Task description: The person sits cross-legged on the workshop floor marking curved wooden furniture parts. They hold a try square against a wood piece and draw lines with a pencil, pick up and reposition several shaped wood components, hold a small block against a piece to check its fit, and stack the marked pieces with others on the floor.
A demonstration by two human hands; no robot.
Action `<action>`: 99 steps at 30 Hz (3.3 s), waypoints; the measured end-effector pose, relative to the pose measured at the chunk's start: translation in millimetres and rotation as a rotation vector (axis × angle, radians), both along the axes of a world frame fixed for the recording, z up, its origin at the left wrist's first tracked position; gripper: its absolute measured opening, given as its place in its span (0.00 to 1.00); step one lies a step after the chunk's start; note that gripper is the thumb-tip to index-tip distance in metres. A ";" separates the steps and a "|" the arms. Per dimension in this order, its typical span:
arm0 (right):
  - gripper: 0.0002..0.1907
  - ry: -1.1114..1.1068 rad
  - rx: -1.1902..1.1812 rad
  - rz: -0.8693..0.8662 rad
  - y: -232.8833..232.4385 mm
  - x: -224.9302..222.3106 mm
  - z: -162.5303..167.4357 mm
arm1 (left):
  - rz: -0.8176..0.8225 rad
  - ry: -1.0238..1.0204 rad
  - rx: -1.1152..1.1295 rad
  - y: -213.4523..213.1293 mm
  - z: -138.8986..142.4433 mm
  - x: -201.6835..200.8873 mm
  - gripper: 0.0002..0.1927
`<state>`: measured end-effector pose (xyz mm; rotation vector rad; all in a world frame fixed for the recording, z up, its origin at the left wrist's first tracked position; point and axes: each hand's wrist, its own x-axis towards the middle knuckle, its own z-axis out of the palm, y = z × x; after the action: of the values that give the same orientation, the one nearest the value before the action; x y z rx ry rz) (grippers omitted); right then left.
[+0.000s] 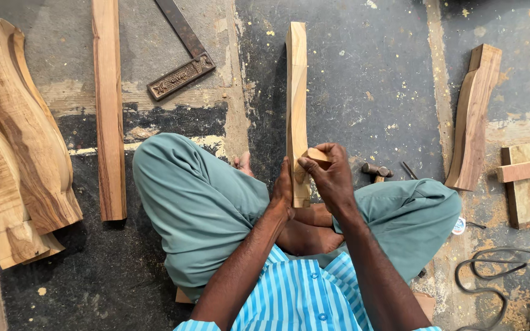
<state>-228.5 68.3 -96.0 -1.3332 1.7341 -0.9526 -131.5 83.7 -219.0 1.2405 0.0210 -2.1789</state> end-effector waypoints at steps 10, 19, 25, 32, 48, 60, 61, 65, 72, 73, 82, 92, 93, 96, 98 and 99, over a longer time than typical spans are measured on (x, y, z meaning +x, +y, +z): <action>0.30 -0.080 0.252 -0.056 -63.9 -82.1 27.3 | -0.100 0.000 0.221 108.7 43.3 -5.7 0.40; 0.42 -0.150 0.370 0.005 -65.0 -63.1 -28.1 | -1.052 -0.778 -0.632 60.8 66.9 49.2 0.36; 0.35 -0.347 0.487 0.079 -75.2 -63.4 -22.6 | -0.620 -0.633 -0.553 -55.3 47.0 -2.5 0.71; 0.23 0.139 0.155 0.114 -103.4 -50.6 -33.0 | -0.380 -0.717 -0.534 -33.5 46.5 -27.0 0.65; 0.27 0.425 0.031 0.240 -113.4 -3.0 -45.0 | -0.232 -0.659 -0.732 -36.8 40.8 -12.6 0.51; 0.27 0.402 -0.034 0.272 -122.0 -2.2 -50.6 | -0.248 -0.662 -0.686 -46.0 55.4 -5.4 0.55; 0.26 0.422 0.015 0.263 -120.1 -4.7 -49.3 | -0.268 -0.628 -0.599 -47.6 55.2 -6.3 0.55; 0.26 0.441 0.015 0.284 -119.0 -4.7 -52.3 | -0.232 -0.747 -0.826 -46.7 54.9 -8.2 0.51; 0.26 0.472 -0.009 0.272 -121.1 4.1 -35.5 | -0.259 -0.648 -0.685 -38.1 48.7 -9.9 0.58; 0.27 0.481 -0.017 0.291 -121.6 6.8 -33.8 | -0.283 -0.715 -0.751 -38.1 46.2 -8.8 0.59; 0.20 -0.149 0.147 -0.206 -149.4 -58.5 -73.0 | -0.294 -0.688 -0.623 -47.0 43.4 -15.5 0.61; 0.49 -0.303 0.453 0.106 -8.0 -101.2 -4.3 | 0.090 -0.751 -0.816 -58.3 93.8 2.9 0.56; 0.53 -0.394 0.547 0.220 10.3 -87.1 3.8 | 0.130 -0.768 -0.847 -60.8 105.5 9.4 0.55; 0.56 -0.392 0.640 0.358 32.0 -47.8 16.1 | 0.228 -0.798 -0.933 -69.0 145.9 25.0 0.53; 0.56 -0.590 0.637 0.296 26.4 -30.2 21.4 | 0.275 -0.831 -0.956 -70.9 172.3 35.4 0.53; 0.56 -0.484 0.575 0.323 21.7 -21.9 24.5 | 0.277 -0.801 -0.946 -72.0 184.2 42.8 0.53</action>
<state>-250.4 90.0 -71.4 -0.8731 1.2363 -0.4814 -88.7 11.7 -34.8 1.2876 -0.9730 -1.0614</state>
